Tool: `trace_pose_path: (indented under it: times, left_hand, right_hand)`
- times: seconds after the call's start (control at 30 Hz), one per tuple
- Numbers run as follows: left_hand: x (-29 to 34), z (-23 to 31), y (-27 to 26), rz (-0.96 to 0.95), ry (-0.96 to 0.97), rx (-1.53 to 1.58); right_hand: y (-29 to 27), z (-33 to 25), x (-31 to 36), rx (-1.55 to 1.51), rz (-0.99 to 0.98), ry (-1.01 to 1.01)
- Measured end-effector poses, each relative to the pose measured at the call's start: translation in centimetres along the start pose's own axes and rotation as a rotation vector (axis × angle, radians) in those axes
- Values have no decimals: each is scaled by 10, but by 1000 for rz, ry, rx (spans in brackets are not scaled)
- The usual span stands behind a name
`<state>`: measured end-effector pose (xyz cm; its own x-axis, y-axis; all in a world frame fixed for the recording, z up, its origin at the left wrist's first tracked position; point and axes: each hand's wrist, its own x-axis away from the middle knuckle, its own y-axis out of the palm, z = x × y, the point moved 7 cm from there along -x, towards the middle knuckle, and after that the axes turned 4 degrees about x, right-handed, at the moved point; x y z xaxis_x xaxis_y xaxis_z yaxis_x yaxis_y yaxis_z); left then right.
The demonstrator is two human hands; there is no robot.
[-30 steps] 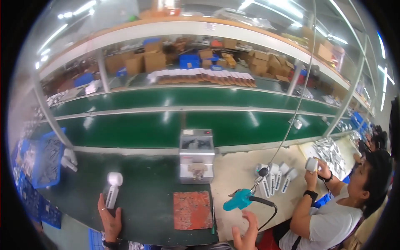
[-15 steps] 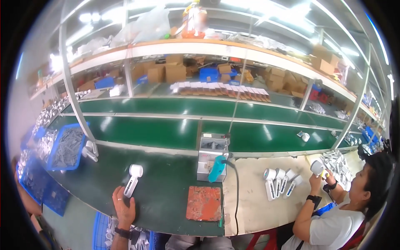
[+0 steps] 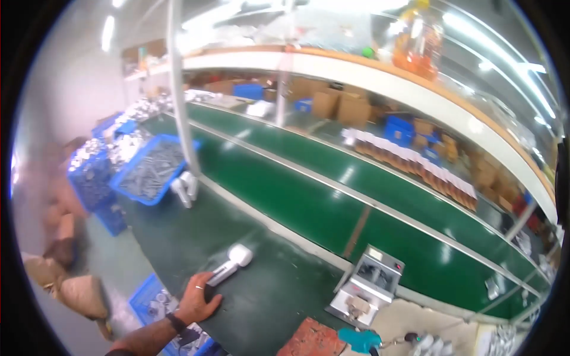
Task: The person picks up a fan from a bin, places it on a work surface, and drives a screw into it using a power screwdriver. They then set the fan aside and repeat the process for several other fans.
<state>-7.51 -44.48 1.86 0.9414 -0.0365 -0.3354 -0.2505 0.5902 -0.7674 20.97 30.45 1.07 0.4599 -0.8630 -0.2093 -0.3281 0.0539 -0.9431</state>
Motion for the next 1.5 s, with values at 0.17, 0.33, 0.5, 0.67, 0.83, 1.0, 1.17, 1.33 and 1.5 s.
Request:
trace_pose_path:
  times: [0.17, 0.33, 0.5, 0.67, 0.83, 1.0, 1.17, 1.33, 1.5]
  left_hand:
    - [-6, -2, 11, -53, 4, -17]
    - [-6, -1, 19, -9, 14, -35]
    - [0, 5, 1, 90, 106, 51]
    - [-3, 3, 9, 57, 184, 73]
    - [5, -6, 2, 80, 186, 87]
    - [4, -12, 0, 43, 144, 67]
    - [4, -16, -3, 47, 153, 91]
    - [2, -22, 1, 19, 157, 168]
    - [5, -23, -1, 40, 174, 185]
  right_hand:
    - [33, -16, -2, -579, -64, -91]
    - [110, -64, -32, 843, -68, -831]
    - [113, -58, -21, -1064, -35, -644]
    - [130, -102, -15, 122, 338, -901]
    - [108, -105, 173, -331, -466, -821]
    - [114, -91, 349, -358, -1137, -547]
    - [-1, -247, 376, -710, -1076, -621]
    - [-23, -291, 318, -680, -544, -703]
    - [-25, -309, 271, -717, -136, -609]
